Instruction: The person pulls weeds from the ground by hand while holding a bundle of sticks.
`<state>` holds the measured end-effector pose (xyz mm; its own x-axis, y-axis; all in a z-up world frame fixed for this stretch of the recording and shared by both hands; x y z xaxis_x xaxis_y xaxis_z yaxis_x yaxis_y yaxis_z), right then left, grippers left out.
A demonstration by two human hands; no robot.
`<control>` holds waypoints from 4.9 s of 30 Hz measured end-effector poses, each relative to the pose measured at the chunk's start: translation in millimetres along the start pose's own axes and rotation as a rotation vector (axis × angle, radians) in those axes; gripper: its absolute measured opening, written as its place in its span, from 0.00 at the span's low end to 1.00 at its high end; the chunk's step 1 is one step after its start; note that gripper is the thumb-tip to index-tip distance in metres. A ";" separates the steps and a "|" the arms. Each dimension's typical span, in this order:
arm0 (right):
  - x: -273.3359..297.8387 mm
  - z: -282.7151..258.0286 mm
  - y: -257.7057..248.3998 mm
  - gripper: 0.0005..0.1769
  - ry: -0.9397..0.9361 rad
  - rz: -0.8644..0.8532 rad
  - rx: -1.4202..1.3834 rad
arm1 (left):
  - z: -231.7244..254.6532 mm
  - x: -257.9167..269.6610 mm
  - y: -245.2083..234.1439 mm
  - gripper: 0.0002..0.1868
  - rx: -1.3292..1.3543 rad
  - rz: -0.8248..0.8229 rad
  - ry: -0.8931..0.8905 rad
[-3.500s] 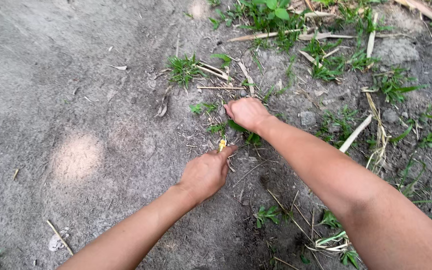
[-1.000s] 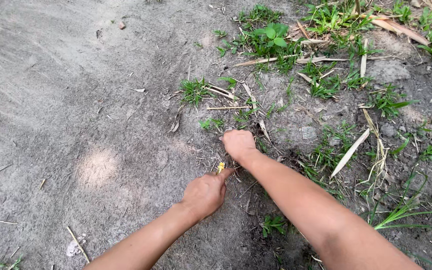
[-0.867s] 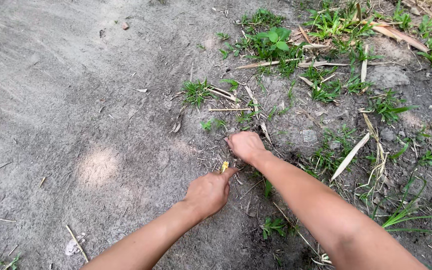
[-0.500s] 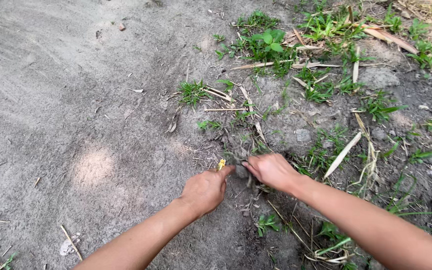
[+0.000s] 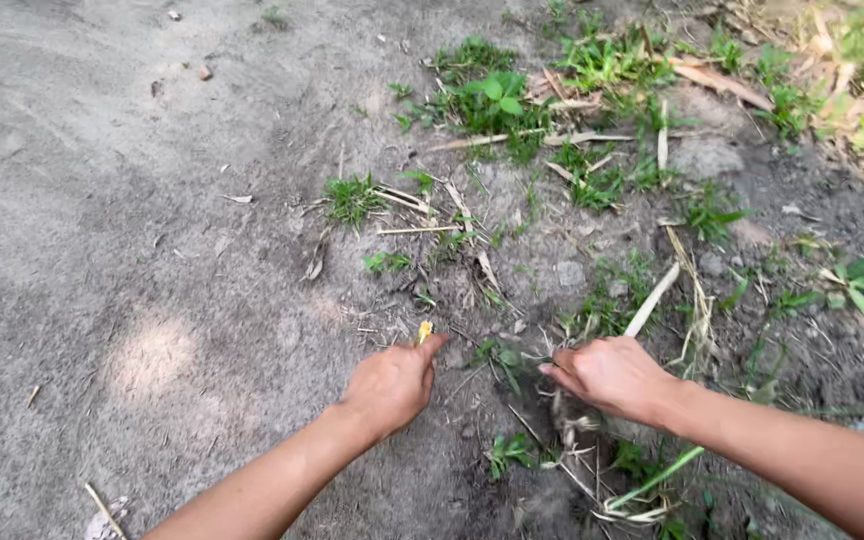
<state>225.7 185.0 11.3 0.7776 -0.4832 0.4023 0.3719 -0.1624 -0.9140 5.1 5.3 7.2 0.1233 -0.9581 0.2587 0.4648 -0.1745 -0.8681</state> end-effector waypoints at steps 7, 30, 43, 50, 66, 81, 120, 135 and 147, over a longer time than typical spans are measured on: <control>-118.9 -44.1 -37.1 0.12 -0.096 0.609 -0.188 | -3.8 1.1 7.2 0.27 -0.002 0.056 0.040; -129.9 -89.7 -0.1 0.08 -0.223 0.250 -0.236 | -27.3 2.8 3.4 0.29 0.081 -0.018 -0.034; -231.0 -111.6 9.0 0.13 -0.046 0.535 -0.514 | -32.9 10.3 5.7 0.28 0.114 -0.057 -0.078; -198.9 -75.6 32.5 0.14 0.000 0.102 -0.521 | -28.3 2.9 -4.6 0.27 0.077 -0.009 -0.022; -197.2 52.1 14.8 0.10 0.147 0.751 -0.327 | -12.6 -3.9 4.9 0.26 0.036 0.027 0.043; -142.9 59.5 52.6 0.10 0.078 0.685 -0.338 | 25.6 -19.0 12.2 0.26 0.039 0.004 0.048; -14.1 293.4 172.2 0.19 0.528 0.250 -0.257 | 275.8 -104.9 29.9 0.27 0.192 0.037 0.099; 85.9 285.1 147.3 0.25 0.648 0.129 -0.489 | 292.7 -140.3 47.4 0.28 0.265 0.022 0.206; 69.8 330.5 154.0 0.15 0.717 0.420 -0.245 | 288.2 -137.3 45.7 0.26 0.286 -0.110 0.041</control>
<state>504.8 410.5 -83.8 0.2877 -0.9573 -0.0269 -0.0584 0.0105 -0.9982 262.1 194.4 54.1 0.0259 -0.9463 0.3222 0.7023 -0.2121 -0.6795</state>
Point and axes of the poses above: each hand's wrist, its own x-axis away from the middle knuckle, its own y-axis out of the palm, z = x × y, the point moved 2 cm from there along -x, towards the middle knuckle, and after that the axes turned 8 degrees about y, right-handed, at the moved point
